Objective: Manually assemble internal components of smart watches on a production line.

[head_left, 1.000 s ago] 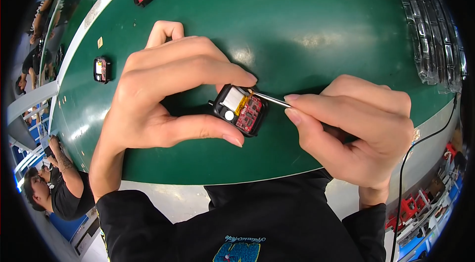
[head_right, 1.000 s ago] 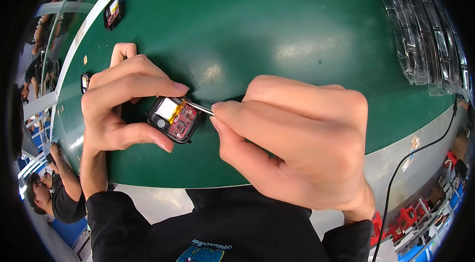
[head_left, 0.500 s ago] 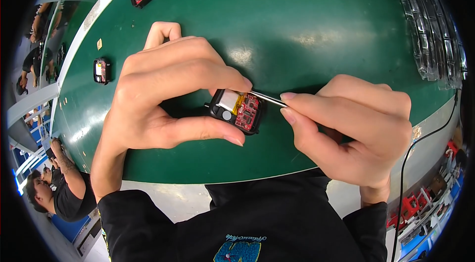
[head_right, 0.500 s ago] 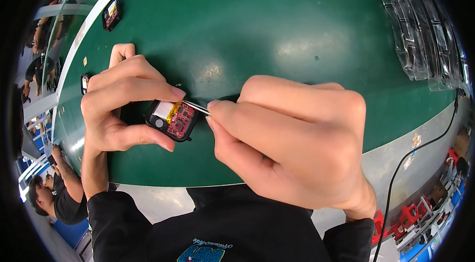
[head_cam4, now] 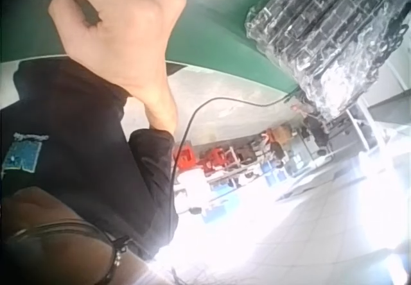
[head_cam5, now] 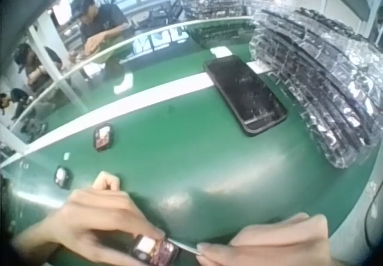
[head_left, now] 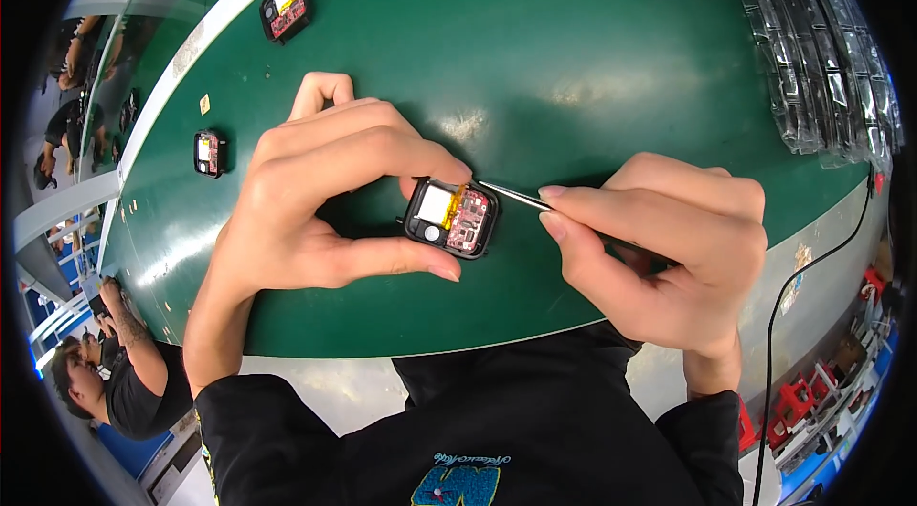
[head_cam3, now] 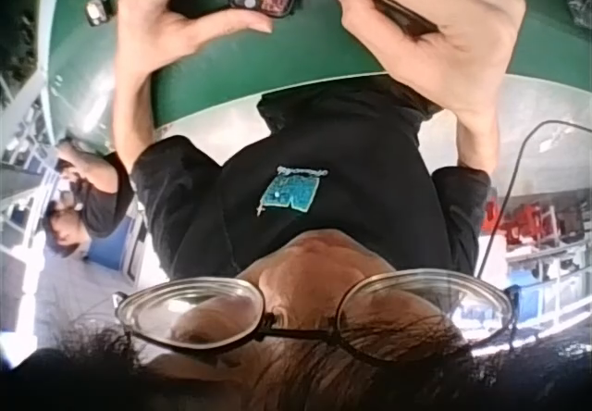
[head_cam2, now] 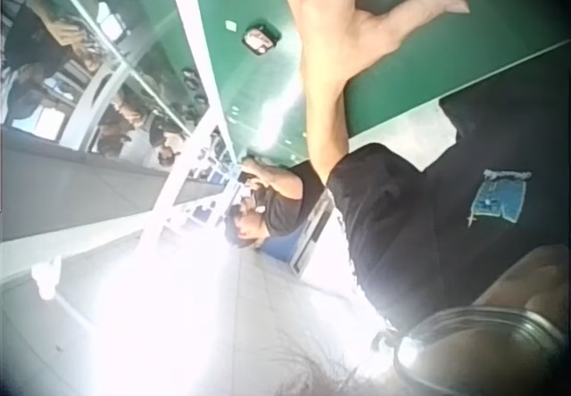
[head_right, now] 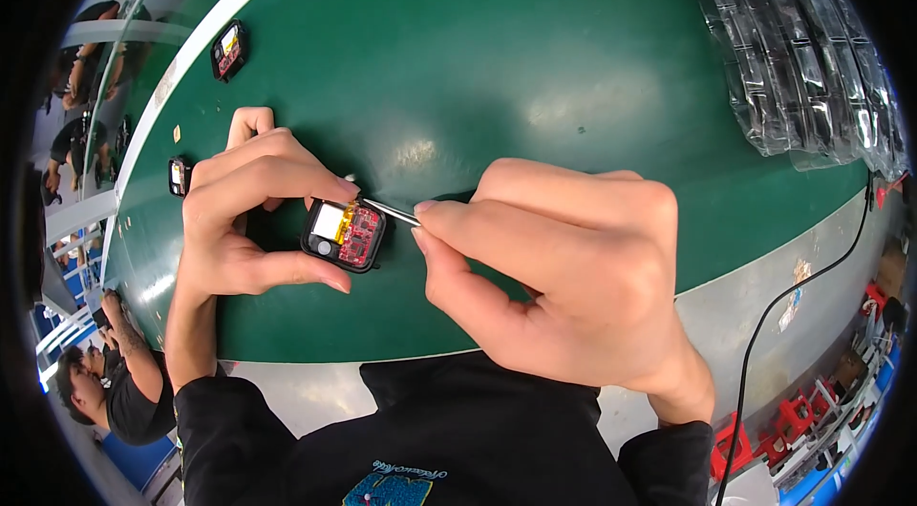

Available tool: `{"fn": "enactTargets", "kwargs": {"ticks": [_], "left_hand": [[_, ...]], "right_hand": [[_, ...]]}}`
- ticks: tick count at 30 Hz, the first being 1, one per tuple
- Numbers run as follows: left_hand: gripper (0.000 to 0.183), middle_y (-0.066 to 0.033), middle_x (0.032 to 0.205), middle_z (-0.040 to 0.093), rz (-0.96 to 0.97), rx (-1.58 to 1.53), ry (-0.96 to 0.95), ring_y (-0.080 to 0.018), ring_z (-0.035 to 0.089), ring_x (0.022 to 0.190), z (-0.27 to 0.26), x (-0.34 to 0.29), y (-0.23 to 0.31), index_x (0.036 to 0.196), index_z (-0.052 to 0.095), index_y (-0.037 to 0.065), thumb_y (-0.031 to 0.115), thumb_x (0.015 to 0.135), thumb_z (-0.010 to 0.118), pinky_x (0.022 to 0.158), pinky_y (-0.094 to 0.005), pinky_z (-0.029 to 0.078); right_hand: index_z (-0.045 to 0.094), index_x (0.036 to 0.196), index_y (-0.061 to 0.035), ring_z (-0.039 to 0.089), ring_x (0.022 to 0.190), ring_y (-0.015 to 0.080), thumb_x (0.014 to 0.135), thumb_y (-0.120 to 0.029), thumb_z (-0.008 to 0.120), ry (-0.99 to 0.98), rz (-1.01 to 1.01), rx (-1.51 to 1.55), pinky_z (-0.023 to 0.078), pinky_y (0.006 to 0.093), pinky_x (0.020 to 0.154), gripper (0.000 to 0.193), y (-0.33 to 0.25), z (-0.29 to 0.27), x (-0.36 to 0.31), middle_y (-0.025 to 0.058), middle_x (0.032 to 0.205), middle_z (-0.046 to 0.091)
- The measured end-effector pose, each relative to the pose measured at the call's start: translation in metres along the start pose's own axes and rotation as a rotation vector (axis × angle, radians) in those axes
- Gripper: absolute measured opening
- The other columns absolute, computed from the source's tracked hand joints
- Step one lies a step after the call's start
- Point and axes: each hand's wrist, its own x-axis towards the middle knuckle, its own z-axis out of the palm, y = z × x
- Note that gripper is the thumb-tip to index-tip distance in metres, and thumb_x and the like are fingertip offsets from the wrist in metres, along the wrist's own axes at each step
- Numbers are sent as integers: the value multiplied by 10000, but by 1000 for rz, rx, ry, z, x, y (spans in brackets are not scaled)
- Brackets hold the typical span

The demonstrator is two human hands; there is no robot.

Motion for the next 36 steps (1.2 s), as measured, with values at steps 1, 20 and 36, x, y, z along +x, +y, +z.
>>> {"fn": "enactTargets", "kwargs": {"ticks": [1, 20, 36], "left_hand": [[662, -35, 933, 799, -3, 7, 6, -142, 582, 701, -1, 0, 0, 1080, 819, 42, 486, 633, 1022, 783, -348, 341], [520, -56, 870, 725, 81, 36, 427, -88, 536, 618, -23, 42, 20, 1104, 795, 1, 212, 693, 1033, 546, -244, 393], [558, -71, 1096, 727, 225, 124, 110, -155, 586, 917, -88, 429, -14, 1339, 798, 54, 387, 903, 904, 805, -339, 492]], "right_hand": [[855, 935, 26, 499, 468, 56, 743, 81, 849, 8, 4, 0, 309, 235, 434, 200, -1, 0, 1, 19, 633, 640], [842, 1015, 22, 551, 502, 79, 866, 18, 850, 372, 88, 252, 408, 269, 470, 150, -5, -5, -8, 50, 693, 676], [829, 1033, 26, 651, 610, 166, 941, -54, 813, 305, 163, 329, 482, 320, 563, 123, -4, -8, -6, 95, 768, 714]]}}
